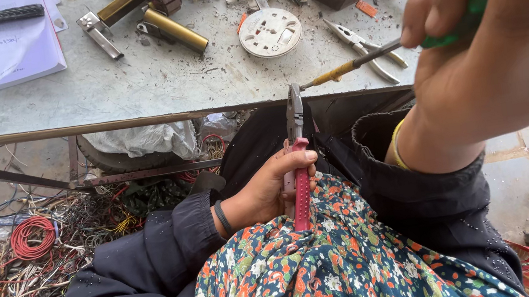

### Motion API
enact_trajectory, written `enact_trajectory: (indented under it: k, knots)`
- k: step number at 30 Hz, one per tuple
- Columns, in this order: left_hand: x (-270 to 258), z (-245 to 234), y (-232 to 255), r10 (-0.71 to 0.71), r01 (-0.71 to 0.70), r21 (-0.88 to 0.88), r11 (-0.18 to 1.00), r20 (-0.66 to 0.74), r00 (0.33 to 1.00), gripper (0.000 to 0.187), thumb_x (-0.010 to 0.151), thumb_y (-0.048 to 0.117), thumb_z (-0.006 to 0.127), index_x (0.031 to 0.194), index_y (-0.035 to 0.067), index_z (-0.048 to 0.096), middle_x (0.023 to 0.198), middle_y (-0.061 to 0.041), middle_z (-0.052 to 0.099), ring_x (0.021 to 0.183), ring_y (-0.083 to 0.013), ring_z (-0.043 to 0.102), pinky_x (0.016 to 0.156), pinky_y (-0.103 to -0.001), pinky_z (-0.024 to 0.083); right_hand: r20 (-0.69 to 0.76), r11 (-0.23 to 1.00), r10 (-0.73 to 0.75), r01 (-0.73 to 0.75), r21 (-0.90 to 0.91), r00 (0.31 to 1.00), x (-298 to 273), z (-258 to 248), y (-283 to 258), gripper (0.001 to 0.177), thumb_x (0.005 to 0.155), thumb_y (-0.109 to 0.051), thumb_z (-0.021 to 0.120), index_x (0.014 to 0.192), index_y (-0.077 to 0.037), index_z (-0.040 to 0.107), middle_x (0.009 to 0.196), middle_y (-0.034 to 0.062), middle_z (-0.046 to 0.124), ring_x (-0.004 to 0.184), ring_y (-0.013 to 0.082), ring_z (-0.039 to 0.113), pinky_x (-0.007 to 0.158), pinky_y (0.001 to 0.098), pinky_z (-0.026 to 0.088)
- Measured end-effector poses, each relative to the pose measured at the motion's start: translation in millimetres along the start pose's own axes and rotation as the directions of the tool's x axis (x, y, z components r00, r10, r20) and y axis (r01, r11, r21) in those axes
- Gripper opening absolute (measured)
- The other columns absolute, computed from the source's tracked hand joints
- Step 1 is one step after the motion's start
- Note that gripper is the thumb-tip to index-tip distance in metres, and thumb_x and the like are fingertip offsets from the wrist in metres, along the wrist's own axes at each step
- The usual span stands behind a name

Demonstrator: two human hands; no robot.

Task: The person uses pliers and a screwdriver to scrape and clean a small metal component held in their lap. They then handle a white plastic electrical connector, inserting wires and adjusting the assembly with their hands and tools.

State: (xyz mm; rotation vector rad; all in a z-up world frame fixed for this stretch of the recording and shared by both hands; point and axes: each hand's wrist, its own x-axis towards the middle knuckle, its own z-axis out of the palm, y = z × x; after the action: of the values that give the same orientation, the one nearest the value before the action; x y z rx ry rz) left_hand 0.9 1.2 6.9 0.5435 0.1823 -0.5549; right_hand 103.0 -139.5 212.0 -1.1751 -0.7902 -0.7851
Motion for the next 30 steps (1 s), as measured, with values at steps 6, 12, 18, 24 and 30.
enact_trajectory:
  k: [6,12,18,24,30]
  knots:
    - [-1,-1,1,-0.020,0.019,0.046,0.999,0.027,0.999,0.024,0.091,0.029,0.075,0.093,0.011,0.059,0.077,-0.001,0.066,0.048,-0.0057,0.054,0.038,-0.020,0.036,-0.013,1.000,0.017,-0.017,-0.006,1.000,-7,-7,9,0.024,0.108,-0.020,0.057,0.108,0.003,0.053,0.082,0.0190,0.056,0.061,0.0254,0.054,0.056,0.0382,0.051]
    - [-3,0,4,-0.051,0.053,0.089,0.995,-0.031,0.998,0.023,0.089,0.029,0.072,0.093,0.012,0.057,0.078,0.001,0.064,0.054,-0.0065,0.061,0.040,-0.021,0.036,-0.018,0.994,0.080,-0.079,0.070,0.997,4,-29,39,0.023,0.105,-0.020,0.060,0.110,0.002,0.054,0.085,0.0187,0.058,0.064,0.0249,0.056,0.058,0.0382,0.053]
    - [-3,0,3,-0.014,0.012,0.052,0.999,0.044,0.999,0.023,0.092,0.027,0.072,0.095,0.012,0.055,0.078,0.000,0.061,0.050,-0.0050,0.053,0.040,-0.020,0.035,-0.017,0.967,0.182,-0.175,0.186,0.983,35,-60,87,0.023,0.103,-0.019,0.062,0.112,0.001,0.055,0.088,0.0183,0.061,0.067,0.0244,0.058,0.061,0.0381,0.054]
    - [-4,2,5,-0.059,0.059,0.073,0.996,0.002,0.998,0.020,0.090,0.027,0.071,0.094,0.013,0.057,0.080,-0.003,0.065,0.049,-0.0047,0.052,0.039,-0.020,0.034,-0.032,0.948,0.282,-0.274,0.161,0.959,30,-108,101,0.024,0.100,-0.018,0.064,0.114,0.000,0.056,0.091,0.0180,0.063,0.070,0.0240,0.061,0.063,0.0381,0.055]
    - [-6,1,3,-0.052,0.051,0.115,0.992,0.013,0.999,0.024,0.092,0.030,0.072,0.093,0.011,0.057,0.077,-0.003,0.064,0.042,-0.0021,0.043,0.038,-0.020,0.032,-0.062,0.911,0.408,-0.403,0.082,0.911,1,-177,94,0.027,0.097,-0.018,0.066,0.116,-0.002,0.057,0.094,0.0177,0.066,0.074,0.0235,0.063,0.066,0.0381,0.056]
